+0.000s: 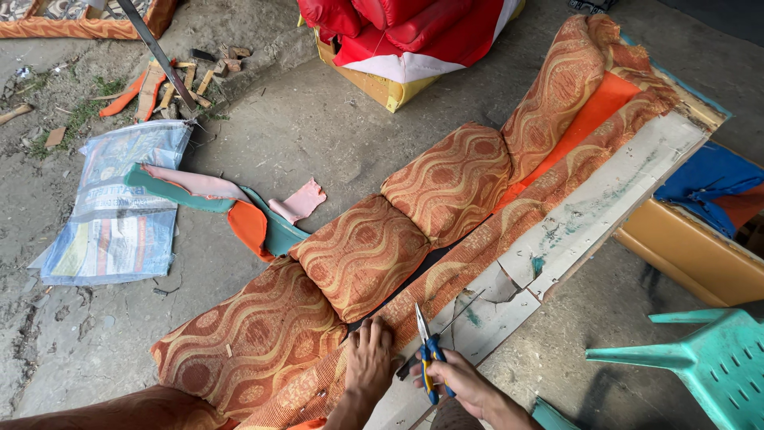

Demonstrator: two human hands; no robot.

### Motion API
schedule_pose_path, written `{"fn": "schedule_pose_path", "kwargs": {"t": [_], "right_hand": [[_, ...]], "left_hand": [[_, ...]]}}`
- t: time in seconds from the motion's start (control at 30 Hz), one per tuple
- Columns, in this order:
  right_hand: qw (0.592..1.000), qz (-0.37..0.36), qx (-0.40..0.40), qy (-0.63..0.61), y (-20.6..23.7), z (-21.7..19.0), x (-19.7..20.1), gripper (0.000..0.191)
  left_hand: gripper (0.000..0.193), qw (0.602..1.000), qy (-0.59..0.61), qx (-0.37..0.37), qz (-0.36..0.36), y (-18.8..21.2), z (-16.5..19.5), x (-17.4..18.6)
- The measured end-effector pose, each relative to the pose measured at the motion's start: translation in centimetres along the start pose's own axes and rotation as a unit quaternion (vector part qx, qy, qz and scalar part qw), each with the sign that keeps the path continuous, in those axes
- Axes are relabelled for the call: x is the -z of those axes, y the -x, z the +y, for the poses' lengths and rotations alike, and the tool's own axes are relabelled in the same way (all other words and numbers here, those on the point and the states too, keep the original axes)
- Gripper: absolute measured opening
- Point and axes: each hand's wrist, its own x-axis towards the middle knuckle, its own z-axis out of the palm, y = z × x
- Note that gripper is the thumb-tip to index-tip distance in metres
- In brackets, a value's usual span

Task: The person uses pliers to pull out staples from the edge of a sofa cushion and then uses a hammer and nail to secure the fabric to the wooden frame. The person works along the length of the cushion, removing old fasteners and inserting new ones.

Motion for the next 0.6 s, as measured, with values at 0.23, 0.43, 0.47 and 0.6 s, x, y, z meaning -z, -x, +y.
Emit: {"fn": "schedule_pose_path", "kwargs": {"t": [0.23,0.43,0.47,0.6], "right_hand": [[0.999,0.008,0.011,0.044,-0.3,-1.7,0.2,0.044],[1.0,0.011,0.013,0.012,-0.3,-0.8,0.1,0.041],[1.0,0.025,0.002,0.001,-0.3,-0.7,0.0,0.04],[0.99,0.001,-0.046,-0.131,-0.2,-0.6,-1.1,0.039]], "left_hand": [[0.049,0.988,-0.119,-0.001,-0.098,-1.9,0.3,-0.7],[0.036,0.996,-0.03,0.031,-0.075,-2.3,0.3,0.3],[0.032,0.994,0.021,0.06,-0.094,-2.4,0.3,0.7],[0.02,0.987,0.125,0.094,-0.047,-2.4,0.0,1.9]]}}
